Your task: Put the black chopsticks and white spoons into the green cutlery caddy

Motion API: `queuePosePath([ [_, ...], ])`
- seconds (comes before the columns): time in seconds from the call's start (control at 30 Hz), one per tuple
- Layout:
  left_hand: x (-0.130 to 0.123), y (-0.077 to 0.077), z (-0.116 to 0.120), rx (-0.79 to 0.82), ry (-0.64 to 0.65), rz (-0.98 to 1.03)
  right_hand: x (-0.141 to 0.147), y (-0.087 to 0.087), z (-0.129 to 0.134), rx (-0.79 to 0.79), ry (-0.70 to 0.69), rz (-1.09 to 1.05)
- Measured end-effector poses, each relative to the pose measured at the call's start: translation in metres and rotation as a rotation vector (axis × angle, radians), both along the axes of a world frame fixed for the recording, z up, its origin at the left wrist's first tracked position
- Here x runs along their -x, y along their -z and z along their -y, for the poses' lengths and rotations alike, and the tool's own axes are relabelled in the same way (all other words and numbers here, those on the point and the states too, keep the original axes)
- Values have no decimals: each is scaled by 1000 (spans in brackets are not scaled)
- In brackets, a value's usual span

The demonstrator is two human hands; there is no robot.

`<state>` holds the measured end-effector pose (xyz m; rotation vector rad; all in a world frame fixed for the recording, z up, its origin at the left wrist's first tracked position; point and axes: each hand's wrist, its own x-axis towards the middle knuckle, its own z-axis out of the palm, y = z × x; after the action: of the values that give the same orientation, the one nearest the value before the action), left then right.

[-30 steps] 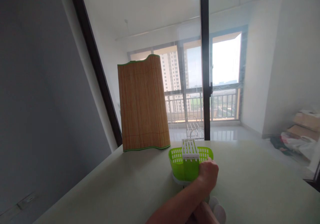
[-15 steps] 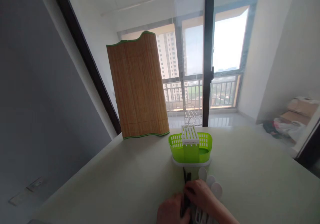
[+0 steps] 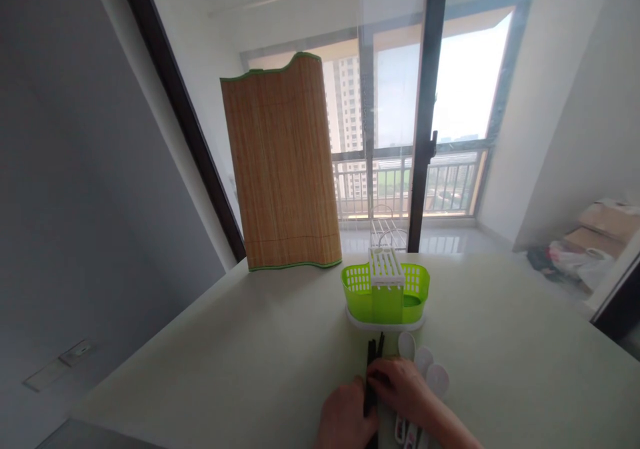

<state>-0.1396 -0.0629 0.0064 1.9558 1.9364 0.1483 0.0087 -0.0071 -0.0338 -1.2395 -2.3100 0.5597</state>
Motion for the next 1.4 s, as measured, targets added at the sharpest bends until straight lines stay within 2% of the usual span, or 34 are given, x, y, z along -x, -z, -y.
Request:
queuePosePath([
  [0.33,25,18,-16,-3,-39,134,1,-7,2,-33,-28,-143],
  [0.43,39,13,-16,-47,-41,235,0,-8,1,-55,-13,-167],
  [0.6,68,-7,-18,-119,-74,606,2,-7,1,-86,-4,-174],
  [0.7,81,-20,-26,-240,-107,740,3,-5,1,-99,-24,-174],
  [0.8,87,-27,-34,-360,-129,728,3,-3,1,-112,-29,-156],
  [0.93,89,-19,-37,-456,-87,658,2,1,-2,-129,0,-129],
  [1.03,92,-15,-37,-471,-66,677,1,4,-4,-135,7,-130],
  [1.1,93,-25,-42,-486,-72,700,2,7,-5,-143,0,-132],
  [1.2,90,-60,-61,-584,-70,726,3,11,-6,-151,-25,-118],
  [1.3,79,-102,-95,-700,-4,707,3,13,-6,-162,-45,-103],
  [1.4,61,-125,-137,-705,58,662,1,11,-6,-185,-44,-103],
])
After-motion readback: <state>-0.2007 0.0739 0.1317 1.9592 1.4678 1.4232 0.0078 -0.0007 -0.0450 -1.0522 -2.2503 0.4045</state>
